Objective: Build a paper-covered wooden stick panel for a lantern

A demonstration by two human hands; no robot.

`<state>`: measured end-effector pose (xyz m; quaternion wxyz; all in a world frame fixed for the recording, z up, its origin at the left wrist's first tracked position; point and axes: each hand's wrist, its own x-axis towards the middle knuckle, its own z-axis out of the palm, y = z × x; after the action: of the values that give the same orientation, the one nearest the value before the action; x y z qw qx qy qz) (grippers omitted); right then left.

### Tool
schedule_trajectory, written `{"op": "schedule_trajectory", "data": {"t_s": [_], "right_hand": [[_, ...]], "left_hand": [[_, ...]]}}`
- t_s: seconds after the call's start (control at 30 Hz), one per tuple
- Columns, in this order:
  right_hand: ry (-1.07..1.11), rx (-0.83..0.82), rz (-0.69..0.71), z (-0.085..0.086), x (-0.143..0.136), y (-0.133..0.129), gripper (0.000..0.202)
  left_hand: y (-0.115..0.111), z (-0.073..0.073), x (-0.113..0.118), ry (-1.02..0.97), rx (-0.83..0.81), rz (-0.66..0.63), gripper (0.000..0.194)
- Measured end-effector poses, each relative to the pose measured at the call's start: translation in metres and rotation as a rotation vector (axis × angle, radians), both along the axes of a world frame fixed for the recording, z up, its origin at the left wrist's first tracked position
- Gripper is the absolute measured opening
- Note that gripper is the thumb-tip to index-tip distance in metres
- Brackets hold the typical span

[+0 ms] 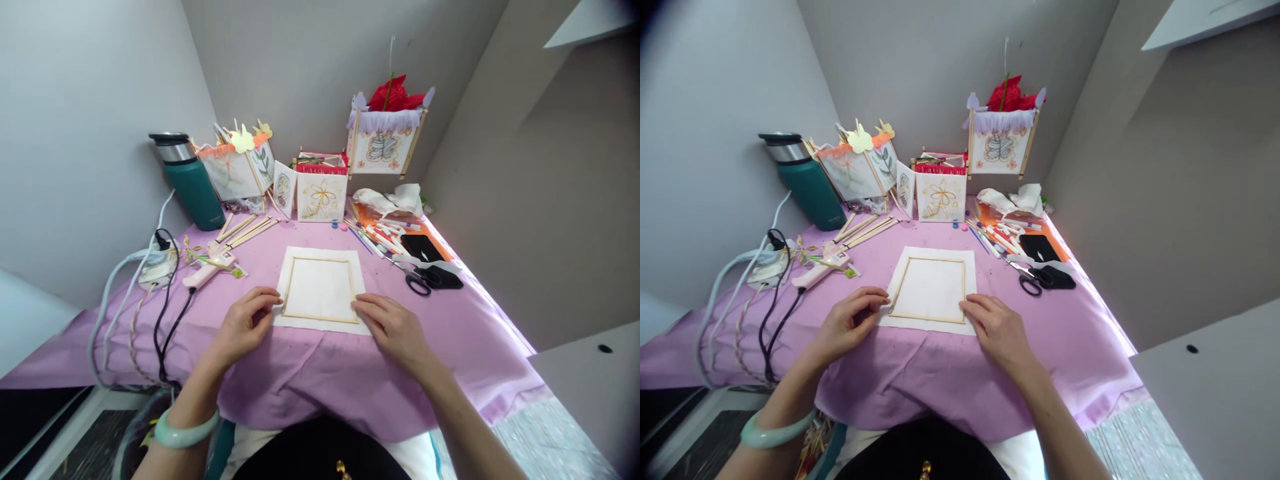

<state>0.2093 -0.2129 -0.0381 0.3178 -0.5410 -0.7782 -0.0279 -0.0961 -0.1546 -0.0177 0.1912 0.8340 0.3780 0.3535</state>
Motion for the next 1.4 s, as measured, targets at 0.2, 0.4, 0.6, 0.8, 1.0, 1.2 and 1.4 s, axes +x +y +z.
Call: {"op": "schedule_trajectory", "data": {"t_s": [0.2,0.4,0.6,0.8,1.0,1.2,1.4], "right_hand": [[-0.005,0.003,-0.009,0.0026,-0.0016,-0.0006,0.028],[-0.012,0.002,-0.008,0.0011,-0.0012,-0.0003,0.027],[-0.015,0.007,-0.002,0.0013,-0.0013,-0.0001,0.027],[0.001,0.009,-0.017,0.0025,-0.0023,-0.0003,0.027],[0.018,0.017,-0.027,0.0006,-0.0019,0.0001,0.027],[0.051,0.013,-0.026,-0.0008,-0.0016,0.0004,0.026],[0.115,-0.02,-0.034,0.0002,-0.002,-0.002,0.024]], "left_hand": [[0.0006,-0.0048,0.0002,0.051,-0.002,-0.017,0.019],[-0.0013,-0.0033,0.0004,0.041,0.001,-0.003,0.017],[-0.0007,-0.0023,0.002,0.023,0.015,0.0,0.016],[-0.0007,-0.0024,0.0025,0.011,0.012,0.003,0.019],[-0.0008,-0.0026,0.0029,0.012,0.045,0.02,0.018],[0.0009,-0.0042,0.0028,0.008,0.065,0.022,0.019],[0.0028,-0.0053,0.0014,0.03,0.073,0.017,0.02]]}}
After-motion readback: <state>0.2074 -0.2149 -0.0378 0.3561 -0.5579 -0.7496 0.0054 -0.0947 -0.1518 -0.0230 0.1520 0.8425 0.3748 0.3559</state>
